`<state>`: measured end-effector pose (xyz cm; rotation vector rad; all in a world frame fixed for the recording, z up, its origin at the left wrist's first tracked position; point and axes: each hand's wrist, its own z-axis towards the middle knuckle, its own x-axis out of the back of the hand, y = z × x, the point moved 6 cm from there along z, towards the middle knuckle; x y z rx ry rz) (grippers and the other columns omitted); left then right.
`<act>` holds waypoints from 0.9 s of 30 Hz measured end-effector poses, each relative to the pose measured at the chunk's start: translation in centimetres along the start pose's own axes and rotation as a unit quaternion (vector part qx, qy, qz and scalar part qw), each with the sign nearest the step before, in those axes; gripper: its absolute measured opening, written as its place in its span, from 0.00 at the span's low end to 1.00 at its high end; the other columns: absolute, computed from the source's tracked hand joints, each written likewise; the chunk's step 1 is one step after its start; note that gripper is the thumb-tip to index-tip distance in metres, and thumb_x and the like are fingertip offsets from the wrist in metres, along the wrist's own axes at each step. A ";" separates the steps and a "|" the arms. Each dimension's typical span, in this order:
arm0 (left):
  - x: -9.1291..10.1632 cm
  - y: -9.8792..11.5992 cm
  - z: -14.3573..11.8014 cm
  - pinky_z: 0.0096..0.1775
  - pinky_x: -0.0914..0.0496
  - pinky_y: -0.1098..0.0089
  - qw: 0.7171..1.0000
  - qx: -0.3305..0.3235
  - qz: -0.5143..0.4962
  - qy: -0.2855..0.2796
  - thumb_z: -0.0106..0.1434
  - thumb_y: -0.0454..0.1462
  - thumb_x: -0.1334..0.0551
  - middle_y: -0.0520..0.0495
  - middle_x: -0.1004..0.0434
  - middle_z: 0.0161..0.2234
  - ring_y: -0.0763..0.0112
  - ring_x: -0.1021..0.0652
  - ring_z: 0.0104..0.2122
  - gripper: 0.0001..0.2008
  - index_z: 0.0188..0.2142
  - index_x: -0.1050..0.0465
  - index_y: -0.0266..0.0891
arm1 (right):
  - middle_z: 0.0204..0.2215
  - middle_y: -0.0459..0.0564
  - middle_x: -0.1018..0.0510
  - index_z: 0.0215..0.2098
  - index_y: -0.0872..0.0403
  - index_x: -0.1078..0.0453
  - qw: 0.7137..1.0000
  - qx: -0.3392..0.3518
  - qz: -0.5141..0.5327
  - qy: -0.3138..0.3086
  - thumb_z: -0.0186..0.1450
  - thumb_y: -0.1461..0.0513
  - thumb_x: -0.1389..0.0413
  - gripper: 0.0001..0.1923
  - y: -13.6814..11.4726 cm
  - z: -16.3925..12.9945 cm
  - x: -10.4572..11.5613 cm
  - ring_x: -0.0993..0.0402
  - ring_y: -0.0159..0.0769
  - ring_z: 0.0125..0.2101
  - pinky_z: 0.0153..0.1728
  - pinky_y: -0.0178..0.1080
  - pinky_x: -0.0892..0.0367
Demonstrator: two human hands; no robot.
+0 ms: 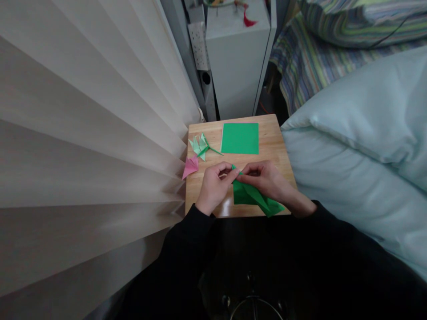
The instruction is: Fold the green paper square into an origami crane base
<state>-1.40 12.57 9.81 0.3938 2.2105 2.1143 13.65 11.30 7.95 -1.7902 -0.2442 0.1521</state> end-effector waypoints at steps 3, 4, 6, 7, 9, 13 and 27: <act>0.5 0.0 0.1 0.32 0.31 0.70 0.999 -0.015 -0.013 0.027 0.62 0.43 0.31 0.51 0.25 0.26 0.72 0.27 0.27 0.11 0.27 0.24 0.39 | 0.24 0.47 0.20 0.27 0.53 0.21 1.000 -0.004 -0.029 0.000 0.58 0.53 0.31 0.12 -0.4 0.0 0.7 0.29 0.32 0.24 0.25 0.37 0.36; 0.7 0.0 0.2 0.33 0.31 0.70 0.999 -0.021 -0.018 0.041 0.62 0.43 0.31 0.51 0.25 0.27 0.72 0.27 0.28 0.11 0.28 0.24 0.39 | 0.24 0.47 0.20 0.27 0.53 0.21 0.999 -0.006 -0.037 0.000 0.58 0.53 0.31 0.11 -0.5 0.0 1.0 0.28 0.33 0.23 0.25 0.38 0.36; 1.0 0.0 0.2 0.33 0.30 0.70 0.998 -0.029 -0.028 0.055 0.62 0.44 0.31 0.51 0.25 0.27 0.72 0.26 0.28 0.12 0.29 0.24 0.39 | 0.24 0.49 0.19 0.27 0.52 0.21 0.999 -0.004 -0.054 0.000 0.58 0.54 0.31 0.11 -0.8 -0.1 1.8 0.27 0.35 0.23 0.24 0.39 0.35; 1.0 0.0 0.2 0.33 0.30 0.71 0.998 -0.029 -0.034 0.049 0.61 0.44 0.30 0.51 0.25 0.27 0.72 0.26 0.28 0.12 0.30 0.24 0.38 | 0.24 0.49 0.19 0.27 0.51 0.20 0.998 -0.001 -0.065 -0.002 0.58 0.54 0.31 0.10 -1.0 -0.1 2.2 0.26 0.36 0.24 0.25 0.40 0.34; 0.7 -0.1 0.3 0.32 0.31 0.71 0.998 -0.025 -0.045 0.020 0.60 0.43 0.29 0.51 0.25 0.27 0.72 0.26 0.28 0.11 0.32 0.24 0.38 | 0.24 0.50 0.18 0.26 0.51 0.20 0.996 0.008 -0.092 -0.014 0.58 0.55 0.31 0.09 -1.4 -0.1 2.8 0.24 0.38 0.25 0.27 0.41 0.32; 0.1 -0.5 0.1 0.28 0.36 0.75 0.999 -0.013 -0.021 -0.030 0.58 0.39 0.27 0.54 0.27 0.25 0.75 0.29 0.25 0.10 0.36 0.24 0.38 | 0.25 0.49 0.17 0.27 0.51 0.20 0.987 0.009 -0.153 -0.056 0.59 0.58 0.33 0.06 -2.2 -0.4 3.2 0.22 0.39 0.28 0.33 0.41 0.29; -0.6 -1.2 -0.5 0.31 0.30 0.70 0.993 -0.001 0.049 -0.106 0.60 0.40 0.29 0.47 0.17 0.31 0.70 0.23 0.28 0.08 0.38 0.17 0.38 | 0.26 0.48 0.19 0.32 0.54 0.19 0.971 -0.083 -0.161 -0.153 0.57 0.58 0.34 0.08 -1.2 -0.7 3.1 0.27 0.34 0.27 0.29 0.37 0.35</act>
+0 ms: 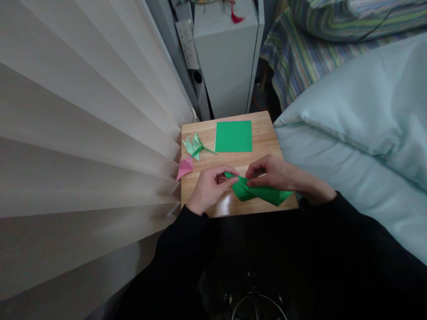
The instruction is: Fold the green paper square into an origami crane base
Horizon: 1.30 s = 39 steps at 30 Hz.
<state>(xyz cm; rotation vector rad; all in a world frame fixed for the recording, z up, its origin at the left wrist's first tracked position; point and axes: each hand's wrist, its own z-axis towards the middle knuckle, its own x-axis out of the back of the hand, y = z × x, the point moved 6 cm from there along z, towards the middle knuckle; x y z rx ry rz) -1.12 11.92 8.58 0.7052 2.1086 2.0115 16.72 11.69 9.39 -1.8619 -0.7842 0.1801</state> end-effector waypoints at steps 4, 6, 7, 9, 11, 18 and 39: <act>-0.6 0.0 0.0 0.32 0.29 0.71 0.999 0.001 -0.030 -0.029 0.59 0.38 0.29 0.48 0.18 0.32 0.72 0.23 0.28 0.08 0.38 0.19 0.38 | 0.22 0.45 0.24 0.29 0.55 0.21 1.000 0.016 -0.001 -0.019 0.59 0.56 0.37 0.10 -0.2 0.3 -1.1 0.34 0.31 0.23 0.25 0.36 0.41; -0.7 0.2 0.1 0.30 0.30 0.73 0.998 0.013 -0.062 -0.024 0.57 0.37 0.27 0.50 0.20 0.30 0.75 0.26 0.26 0.10 0.39 0.21 0.38 | 0.20 0.43 0.27 0.27 0.55 0.22 1.000 0.025 0.010 -0.015 0.60 0.56 0.37 0.10 -0.1 0.5 -1.5 0.36 0.29 0.23 0.25 0.36 0.43; -0.6 0.3 0.1 0.29 0.32 0.74 0.997 0.020 -0.078 -0.017 0.56 0.37 0.26 0.52 0.22 0.28 0.77 0.27 0.24 0.12 0.39 0.22 0.38 | 0.20 0.43 0.28 0.27 0.55 0.22 0.999 0.026 0.021 -0.012 0.59 0.56 0.37 0.10 0.0 0.6 -1.6 0.37 0.29 0.22 0.25 0.36 0.44; -0.4 0.5 0.1 0.27 0.34 0.75 0.995 0.031 -0.099 -0.004 0.54 0.37 0.25 0.55 0.26 0.25 0.78 0.29 0.22 0.14 0.39 0.24 0.38 | 0.19 0.42 0.29 0.27 0.55 0.22 0.999 0.021 0.046 -0.006 0.59 0.56 0.36 0.10 0.2 0.7 -1.8 0.39 0.28 0.21 0.23 0.36 0.46; -0.2 0.7 0.2 0.26 0.37 0.76 0.994 0.031 -0.102 0.011 0.54 0.37 0.25 0.57 0.27 0.23 0.79 0.31 0.22 0.15 0.39 0.24 0.38 | 0.19 0.41 0.30 0.27 0.55 0.23 0.998 0.017 0.063 0.001 0.58 0.56 0.36 0.10 0.4 0.8 -1.8 0.41 0.27 0.20 0.22 0.36 0.49; 0.3 0.7 0.2 0.28 0.38 0.74 0.990 0.032 -0.120 0.073 0.54 0.37 0.26 0.56 0.27 0.22 0.76 0.28 0.23 0.16 0.39 0.26 0.38 | 0.19 0.41 0.30 0.27 0.56 0.24 0.995 0.004 0.101 -0.004 0.57 0.57 0.34 0.10 0.4 0.9 -2.1 0.39 0.26 0.20 0.21 0.34 0.47; 0.2 1.0 0.0 0.28 0.37 0.73 0.991 0.017 -0.092 0.100 0.57 0.38 0.27 0.57 0.27 0.23 0.76 0.28 0.24 0.15 0.40 0.29 0.40 | 0.17 0.39 0.34 0.24 0.54 0.29 0.997 -0.025 0.043 -0.062 0.56 0.58 0.37 0.10 0.3 0.6 -2.7 0.43 0.26 0.18 0.20 0.34 0.49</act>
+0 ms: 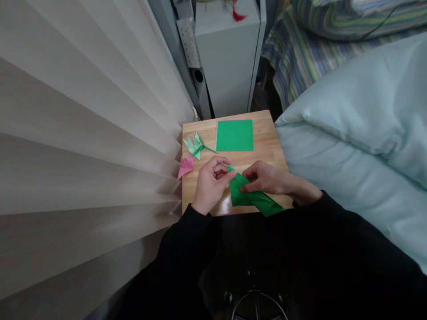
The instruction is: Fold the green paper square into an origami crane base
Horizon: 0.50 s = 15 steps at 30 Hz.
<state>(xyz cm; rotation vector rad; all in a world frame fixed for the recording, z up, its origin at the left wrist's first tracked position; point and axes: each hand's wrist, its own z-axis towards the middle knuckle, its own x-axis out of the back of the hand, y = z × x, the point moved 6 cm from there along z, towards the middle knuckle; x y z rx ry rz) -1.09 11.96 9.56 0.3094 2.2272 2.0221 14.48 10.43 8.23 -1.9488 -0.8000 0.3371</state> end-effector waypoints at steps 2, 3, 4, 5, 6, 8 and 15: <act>0.0 0.0 0.0 0.28 0.37 0.73 1.000 -0.007 0.016 -0.006 0.58 0.38 0.28 0.57 0.28 0.24 0.75 0.29 0.24 0.13 0.40 0.29 0.40 | 0.17 0.39 0.34 0.23 0.54 0.29 1.000 -0.006 -0.010 -0.002 0.57 0.57 0.37 0.11 0.2 0.1 0.1 0.43 0.26 0.18 0.20 0.35 0.49; 0.1 0.0 0.0 0.28 0.38 0.73 0.999 -0.014 0.028 -0.001 0.59 0.37 0.29 0.57 0.29 0.24 0.75 0.29 0.24 0.12 0.39 0.28 0.40 | 0.17 0.39 0.34 0.23 0.55 0.29 1.000 -0.005 -0.016 0.001 0.58 0.56 0.36 0.12 0.3 0.1 0.2 0.42 0.26 0.19 0.21 0.35 0.48; 0.4 0.0 0.1 0.28 0.38 0.73 0.999 -0.024 0.043 0.011 0.59 0.36 0.30 0.57 0.31 0.24 0.75 0.30 0.24 0.11 0.40 0.28 0.40 | 0.18 0.40 0.31 0.25 0.55 0.27 1.000 -0.002 -0.016 0.006 0.58 0.55 0.36 0.12 0.4 0.2 0.4 0.39 0.27 0.20 0.21 0.35 0.45; 0.8 0.0 0.2 0.28 0.38 0.73 0.997 -0.034 0.059 0.030 0.60 0.35 0.31 0.57 0.33 0.24 0.75 0.31 0.24 0.10 0.40 0.28 0.40 | 0.21 0.42 0.28 0.28 0.55 0.25 1.000 0.004 -0.008 0.018 0.58 0.55 0.35 0.12 0.4 0.2 0.6 0.35 0.29 0.22 0.23 0.35 0.41; 1.3 -0.1 0.3 0.29 0.38 0.73 0.995 -0.044 0.075 0.053 0.60 0.33 0.32 0.57 0.35 0.25 0.75 0.32 0.25 0.09 0.41 0.28 0.41 | 0.26 0.45 0.23 0.34 0.55 0.24 0.999 0.013 0.005 0.035 0.57 0.55 0.33 0.13 0.4 0.1 1.0 0.30 0.31 0.25 0.27 0.36 0.35; 2.4 -0.3 0.5 0.30 0.37 0.73 0.988 -0.055 0.102 0.102 0.60 0.31 0.34 0.57 0.38 0.26 0.74 0.32 0.26 0.11 0.42 0.28 0.41 | 0.40 0.52 0.17 0.47 0.53 0.25 0.995 0.040 0.022 0.091 0.52 0.57 0.29 0.26 0.3 -0.2 1.9 0.21 0.39 0.37 0.38 0.42 0.27; 3.4 -1.4 0.8 0.29 0.39 0.73 0.989 -0.016 0.086 0.119 0.62 0.31 0.35 0.58 0.39 0.26 0.75 0.34 0.25 0.12 0.45 0.29 0.42 | 0.37 0.48 0.17 0.52 0.49 0.30 0.971 0.142 -0.011 0.192 0.56 0.59 0.30 0.27 -1.0 -1.6 3.2 0.20 0.42 0.41 0.46 0.46 0.26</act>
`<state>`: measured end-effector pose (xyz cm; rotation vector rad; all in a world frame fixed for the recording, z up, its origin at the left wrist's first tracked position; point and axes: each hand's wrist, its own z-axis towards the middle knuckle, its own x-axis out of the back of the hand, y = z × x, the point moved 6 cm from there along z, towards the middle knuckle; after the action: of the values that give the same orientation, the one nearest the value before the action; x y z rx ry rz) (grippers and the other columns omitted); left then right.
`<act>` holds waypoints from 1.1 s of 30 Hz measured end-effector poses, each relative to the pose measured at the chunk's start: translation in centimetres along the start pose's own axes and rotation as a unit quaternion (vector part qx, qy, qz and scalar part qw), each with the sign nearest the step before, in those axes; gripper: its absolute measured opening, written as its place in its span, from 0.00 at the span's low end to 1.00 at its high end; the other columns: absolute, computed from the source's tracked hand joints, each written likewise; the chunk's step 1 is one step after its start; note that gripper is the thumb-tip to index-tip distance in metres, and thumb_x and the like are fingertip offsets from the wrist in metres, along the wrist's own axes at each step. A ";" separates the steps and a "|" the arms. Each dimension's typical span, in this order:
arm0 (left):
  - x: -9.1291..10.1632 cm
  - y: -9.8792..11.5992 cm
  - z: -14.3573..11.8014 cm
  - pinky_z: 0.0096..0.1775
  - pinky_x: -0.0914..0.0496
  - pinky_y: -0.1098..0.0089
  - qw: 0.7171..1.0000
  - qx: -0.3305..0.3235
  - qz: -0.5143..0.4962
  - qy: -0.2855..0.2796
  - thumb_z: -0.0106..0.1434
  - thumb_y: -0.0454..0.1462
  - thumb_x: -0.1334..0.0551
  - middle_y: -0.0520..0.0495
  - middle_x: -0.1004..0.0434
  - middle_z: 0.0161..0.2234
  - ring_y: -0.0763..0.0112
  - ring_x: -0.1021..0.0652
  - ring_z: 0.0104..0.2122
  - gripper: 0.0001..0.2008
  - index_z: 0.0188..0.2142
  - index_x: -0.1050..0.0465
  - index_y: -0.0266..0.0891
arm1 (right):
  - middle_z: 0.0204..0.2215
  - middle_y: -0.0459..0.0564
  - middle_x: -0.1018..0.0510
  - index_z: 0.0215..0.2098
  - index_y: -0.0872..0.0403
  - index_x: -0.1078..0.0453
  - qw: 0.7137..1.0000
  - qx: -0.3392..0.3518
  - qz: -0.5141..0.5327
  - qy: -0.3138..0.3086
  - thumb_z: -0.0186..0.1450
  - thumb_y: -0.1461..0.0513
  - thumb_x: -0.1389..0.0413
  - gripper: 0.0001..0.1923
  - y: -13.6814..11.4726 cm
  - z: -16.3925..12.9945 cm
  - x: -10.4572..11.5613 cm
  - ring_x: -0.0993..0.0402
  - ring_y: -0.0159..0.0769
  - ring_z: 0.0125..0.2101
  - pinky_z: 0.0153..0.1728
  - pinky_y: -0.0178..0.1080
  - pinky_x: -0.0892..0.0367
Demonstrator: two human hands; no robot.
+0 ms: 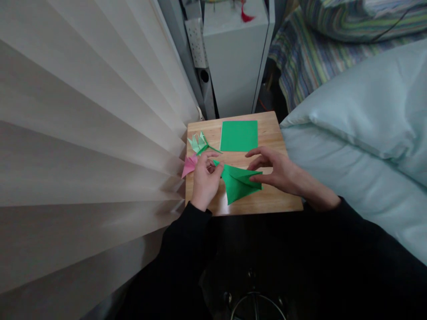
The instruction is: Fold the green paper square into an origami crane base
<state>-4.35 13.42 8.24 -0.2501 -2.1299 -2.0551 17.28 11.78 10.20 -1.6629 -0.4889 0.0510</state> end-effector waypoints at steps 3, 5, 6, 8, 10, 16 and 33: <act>-0.5 0.2 -0.2 0.29 0.38 0.73 0.997 0.029 -0.041 -0.062 0.64 0.35 0.34 0.58 0.35 0.26 0.75 0.31 0.25 0.14 0.49 0.29 0.44 | 0.29 0.44 0.19 0.46 0.51 0.28 0.996 -0.025 0.081 -0.041 0.56 0.57 0.30 0.22 0.1 0.1 -0.2 0.22 0.36 0.30 0.34 0.39 0.28; -0.7 0.9 -0.3 0.35 0.33 0.72 0.992 0.023 -0.063 -0.109 0.62 0.37 0.30 0.54 0.26 0.33 0.73 0.25 0.32 0.21 0.54 0.29 0.45 | 0.30 0.45 0.19 0.41 0.52 0.26 0.992 -0.030 0.114 -0.040 0.54 0.55 0.28 0.20 0.0 0.1 0.2 0.22 0.35 0.31 0.35 0.38 0.29; -0.8 1.3 -0.4 0.38 0.30 0.71 0.987 0.023 -0.084 -0.134 0.60 0.38 0.28 0.52 0.23 0.38 0.72 0.22 0.36 0.26 0.56 0.31 0.46 | 0.31 0.45 0.18 0.39 0.52 0.25 0.991 -0.029 0.127 -0.034 0.53 0.55 0.27 0.20 -0.1 0.1 0.5 0.22 0.35 0.33 0.37 0.39 0.28; -1.2 1.9 -0.7 0.44 0.28 0.68 0.972 0.042 -0.140 -0.184 0.56 0.39 0.25 0.49 0.20 0.43 0.67 0.19 0.42 0.34 0.60 0.34 0.47 | 0.35 0.47 0.18 0.37 0.52 0.23 0.989 -0.027 0.145 -0.019 0.52 0.54 0.26 0.19 -0.2 0.2 1.0 0.21 0.35 0.36 0.41 0.40 0.28; -1.5 2.2 -1.0 0.44 0.27 0.67 0.958 0.065 -0.178 -0.217 0.54 0.39 0.23 0.48 0.19 0.42 0.64 0.18 0.43 0.38 0.61 0.35 0.48 | 0.37 0.46 0.18 0.36 0.51 0.22 0.988 -0.030 0.152 -0.007 0.52 0.53 0.26 0.18 -0.3 0.1 1.4 0.22 0.35 0.38 0.43 0.41 0.29; -1.7 2.0 -0.9 0.43 0.27 0.69 0.959 0.048 -0.156 -0.231 0.54 0.37 0.23 0.50 0.19 0.37 0.67 0.18 0.41 0.24 0.48 0.26 0.42 | 0.37 0.46 0.17 0.36 0.50 0.19 0.991 -0.048 0.123 -0.029 0.48 0.51 0.25 0.21 -0.4 0.1 0.7 0.25 0.35 0.37 0.41 0.41 0.30; -2.0 1.2 -1.2 0.43 0.26 0.68 0.978 0.068 -0.109 -0.162 0.54 0.39 0.24 0.47 0.21 0.49 0.65 0.21 0.45 0.27 0.52 0.27 0.44 | 0.35 0.47 0.15 0.34 0.49 0.16 0.999 -0.028 0.025 0.008 0.52 0.54 0.27 0.13 -0.5 0.1 0.6 0.20 0.43 0.41 0.49 0.46 0.30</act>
<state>-2.15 12.24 8.94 -0.3696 -2.5851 -2.0915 17.64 12.08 10.77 -1.7296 -0.4403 0.0608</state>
